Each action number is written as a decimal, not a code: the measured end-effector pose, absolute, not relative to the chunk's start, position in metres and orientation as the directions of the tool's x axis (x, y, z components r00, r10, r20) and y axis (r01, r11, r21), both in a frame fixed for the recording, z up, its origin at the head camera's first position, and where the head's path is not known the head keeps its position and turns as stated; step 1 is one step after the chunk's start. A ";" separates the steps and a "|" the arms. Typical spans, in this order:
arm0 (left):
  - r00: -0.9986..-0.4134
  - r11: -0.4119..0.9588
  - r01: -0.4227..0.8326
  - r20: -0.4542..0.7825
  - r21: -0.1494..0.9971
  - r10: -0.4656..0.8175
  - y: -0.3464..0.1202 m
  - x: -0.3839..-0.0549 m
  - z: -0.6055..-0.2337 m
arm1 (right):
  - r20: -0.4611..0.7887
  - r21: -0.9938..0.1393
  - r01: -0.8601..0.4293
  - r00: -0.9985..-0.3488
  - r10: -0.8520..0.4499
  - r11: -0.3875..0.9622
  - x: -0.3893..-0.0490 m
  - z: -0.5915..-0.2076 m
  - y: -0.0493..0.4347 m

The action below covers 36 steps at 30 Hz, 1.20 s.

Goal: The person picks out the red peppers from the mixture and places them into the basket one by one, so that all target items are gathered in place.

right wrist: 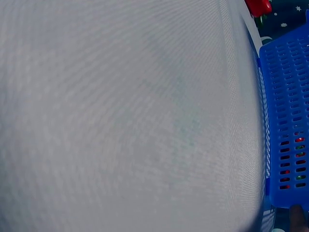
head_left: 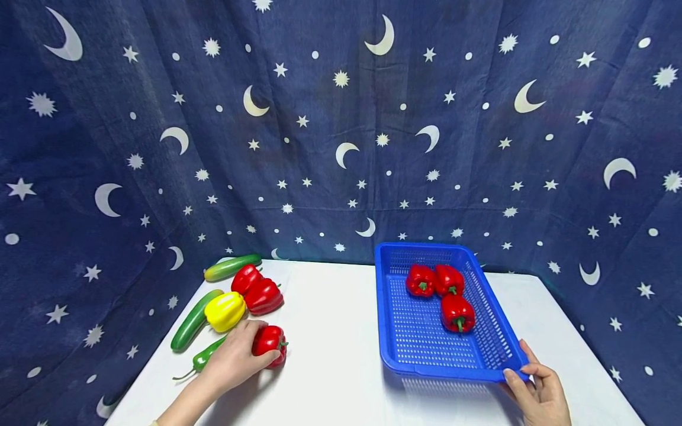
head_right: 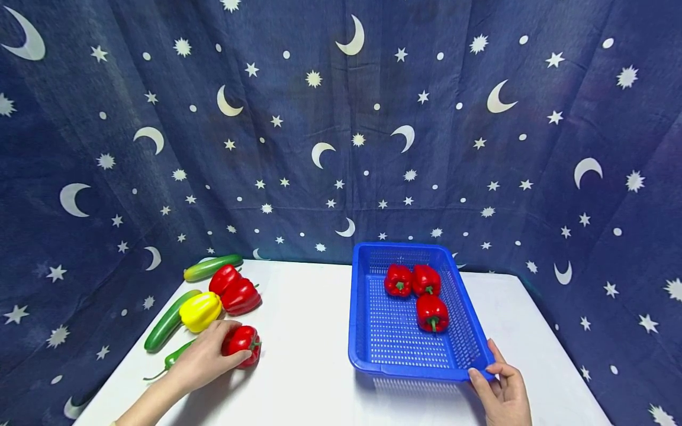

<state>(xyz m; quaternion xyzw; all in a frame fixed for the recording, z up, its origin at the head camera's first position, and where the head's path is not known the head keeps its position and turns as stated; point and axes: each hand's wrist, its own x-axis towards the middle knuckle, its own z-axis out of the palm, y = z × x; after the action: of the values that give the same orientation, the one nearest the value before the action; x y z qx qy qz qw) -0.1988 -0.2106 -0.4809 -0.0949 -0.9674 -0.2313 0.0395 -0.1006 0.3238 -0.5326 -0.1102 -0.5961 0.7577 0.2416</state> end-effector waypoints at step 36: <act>-0.969 0.685 0.099 -0.088 0.722 0.232 -0.231 -0.204 -0.483 | 0.058 -0.972 -0.168 -0.850 0.523 -0.166 -0.102 -0.531 0.323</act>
<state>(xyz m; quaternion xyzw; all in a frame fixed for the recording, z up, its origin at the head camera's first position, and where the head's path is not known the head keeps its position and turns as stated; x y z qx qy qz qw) -0.2039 -0.2311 -0.4832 -0.0904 -0.9138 -0.3865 -0.0862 -0.1023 0.3227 -0.5306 -0.1469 -0.6033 0.7491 0.2306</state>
